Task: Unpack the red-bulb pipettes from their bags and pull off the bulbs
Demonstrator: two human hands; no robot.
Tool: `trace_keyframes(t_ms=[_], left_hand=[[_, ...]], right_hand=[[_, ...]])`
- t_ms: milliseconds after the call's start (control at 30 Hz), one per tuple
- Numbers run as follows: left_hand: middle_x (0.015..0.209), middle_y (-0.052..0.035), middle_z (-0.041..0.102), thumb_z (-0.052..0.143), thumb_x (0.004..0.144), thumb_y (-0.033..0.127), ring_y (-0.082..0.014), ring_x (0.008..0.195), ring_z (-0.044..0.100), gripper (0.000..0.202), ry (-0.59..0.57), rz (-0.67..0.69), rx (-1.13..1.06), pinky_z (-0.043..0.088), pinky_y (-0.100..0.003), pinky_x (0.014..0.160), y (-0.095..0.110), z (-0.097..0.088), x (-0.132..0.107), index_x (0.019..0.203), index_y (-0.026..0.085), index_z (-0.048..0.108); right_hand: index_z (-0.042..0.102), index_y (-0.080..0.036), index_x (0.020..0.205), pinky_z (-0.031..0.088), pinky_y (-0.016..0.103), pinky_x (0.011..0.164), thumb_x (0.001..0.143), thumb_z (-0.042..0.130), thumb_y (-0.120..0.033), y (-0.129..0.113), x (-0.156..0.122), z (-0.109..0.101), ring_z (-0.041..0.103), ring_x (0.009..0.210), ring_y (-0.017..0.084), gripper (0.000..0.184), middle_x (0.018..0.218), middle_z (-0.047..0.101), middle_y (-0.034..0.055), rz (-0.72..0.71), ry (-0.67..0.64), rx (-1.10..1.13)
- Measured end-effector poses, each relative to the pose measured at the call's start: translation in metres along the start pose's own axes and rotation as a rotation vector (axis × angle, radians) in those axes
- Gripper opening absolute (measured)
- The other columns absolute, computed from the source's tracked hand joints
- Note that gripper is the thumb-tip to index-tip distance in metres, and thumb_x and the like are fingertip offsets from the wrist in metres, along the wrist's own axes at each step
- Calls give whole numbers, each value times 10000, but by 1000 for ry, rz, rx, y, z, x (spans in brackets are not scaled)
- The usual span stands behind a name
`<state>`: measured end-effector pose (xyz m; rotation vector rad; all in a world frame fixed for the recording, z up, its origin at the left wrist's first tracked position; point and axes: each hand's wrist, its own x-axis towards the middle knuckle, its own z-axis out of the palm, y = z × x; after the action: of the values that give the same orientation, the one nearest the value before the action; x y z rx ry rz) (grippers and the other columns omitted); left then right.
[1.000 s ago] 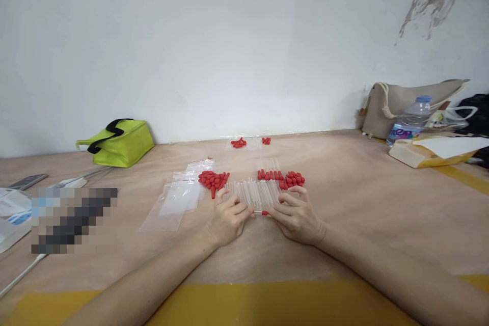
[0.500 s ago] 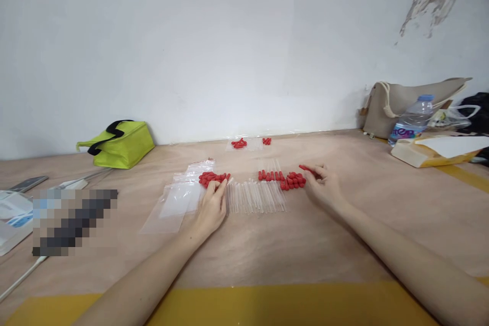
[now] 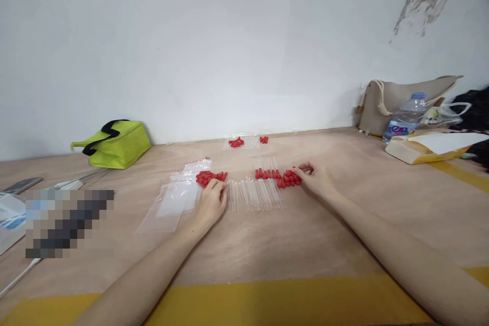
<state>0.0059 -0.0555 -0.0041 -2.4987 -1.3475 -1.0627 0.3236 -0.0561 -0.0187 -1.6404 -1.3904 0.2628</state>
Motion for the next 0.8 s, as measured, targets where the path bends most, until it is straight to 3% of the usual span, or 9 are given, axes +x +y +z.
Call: trace_keyframes(t_ms=[200, 400, 567, 800], left_hand=[[826, -44, 580, 459, 821, 221, -155, 742, 569, 170, -41, -7, -40, 475, -290, 701, 12, -5, -2, 850, 164, 617], [865, -42, 588, 509, 801, 333, -134, 684, 570, 217, -57, -28, -70, 480, -270, 654, 16, -5, -5, 894, 168, 616], [941, -65, 578, 554, 764, 408, -193, 878, 548, 294, -77, 53, -68, 456, -341, 788, 14, -10, -8, 939, 178, 606], [1032, -85, 541, 613, 705, 453, -239, 984, 483, 453, -175, 178, -87, 411, -413, 854, 7, -24, -6, 1082, 210, 558]], right_hand=[[654, -204, 746, 379, 234, 554, 698, 535, -447, -9, -3, -6, 554, 579, 130, 275, 692, 653, 19, 17, -62, -90], [655, -215, 717, 344, 235, 529, 748, 454, -432, -10, -2, -8, 539, 543, 136, 297, 570, 612, 1, 54, -18, -162], [650, -188, 715, 327, 230, 484, 747, 444, -455, -2, 0, -6, 512, 494, 132, 338, 519, 576, 4, 58, -11, -138], [634, -190, 748, 405, 240, 555, 694, 514, -384, 13, 7, -2, 560, 580, 142, 235, 661, 638, 24, 73, -15, -2]])
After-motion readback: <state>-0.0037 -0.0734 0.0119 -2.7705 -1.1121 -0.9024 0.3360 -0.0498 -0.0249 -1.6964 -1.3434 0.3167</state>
